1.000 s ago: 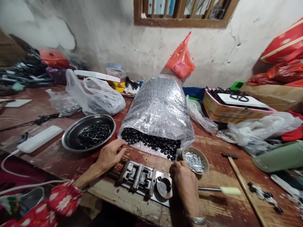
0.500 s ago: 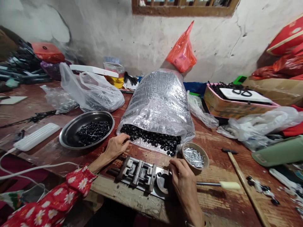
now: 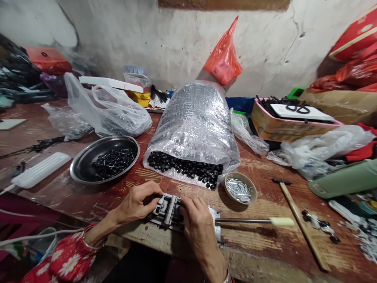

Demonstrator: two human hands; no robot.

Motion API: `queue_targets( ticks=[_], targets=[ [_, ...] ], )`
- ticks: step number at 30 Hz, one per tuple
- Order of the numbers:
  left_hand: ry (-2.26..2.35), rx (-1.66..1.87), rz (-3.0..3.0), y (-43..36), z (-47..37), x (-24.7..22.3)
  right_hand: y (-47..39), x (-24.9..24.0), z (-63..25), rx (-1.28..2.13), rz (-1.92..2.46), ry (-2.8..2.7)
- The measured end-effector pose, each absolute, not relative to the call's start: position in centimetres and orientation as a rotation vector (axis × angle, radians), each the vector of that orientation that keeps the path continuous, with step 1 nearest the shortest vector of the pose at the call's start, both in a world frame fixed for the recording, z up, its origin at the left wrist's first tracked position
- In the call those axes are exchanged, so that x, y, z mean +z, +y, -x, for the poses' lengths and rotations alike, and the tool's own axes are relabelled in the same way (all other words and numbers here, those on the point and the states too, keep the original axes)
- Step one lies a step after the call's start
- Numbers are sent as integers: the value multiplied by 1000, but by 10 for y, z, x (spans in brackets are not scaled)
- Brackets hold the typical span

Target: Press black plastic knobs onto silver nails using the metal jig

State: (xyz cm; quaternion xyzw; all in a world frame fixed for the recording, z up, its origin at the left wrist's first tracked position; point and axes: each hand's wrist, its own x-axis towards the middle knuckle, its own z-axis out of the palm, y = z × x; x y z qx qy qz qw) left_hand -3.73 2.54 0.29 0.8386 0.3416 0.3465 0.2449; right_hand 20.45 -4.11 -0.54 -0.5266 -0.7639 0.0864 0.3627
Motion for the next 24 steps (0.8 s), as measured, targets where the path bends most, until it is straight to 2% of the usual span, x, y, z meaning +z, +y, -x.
queue_targets(
  ticks=[16, 24],
  targets=[
    [763, 786, -2486, 34, 33, 7, -36, -6, -201, 269, 1480, -1935],
    [887, 689, -2528, 36, 31, 14, -37, -6, -204, 390, 1524, -1890]
  ],
)
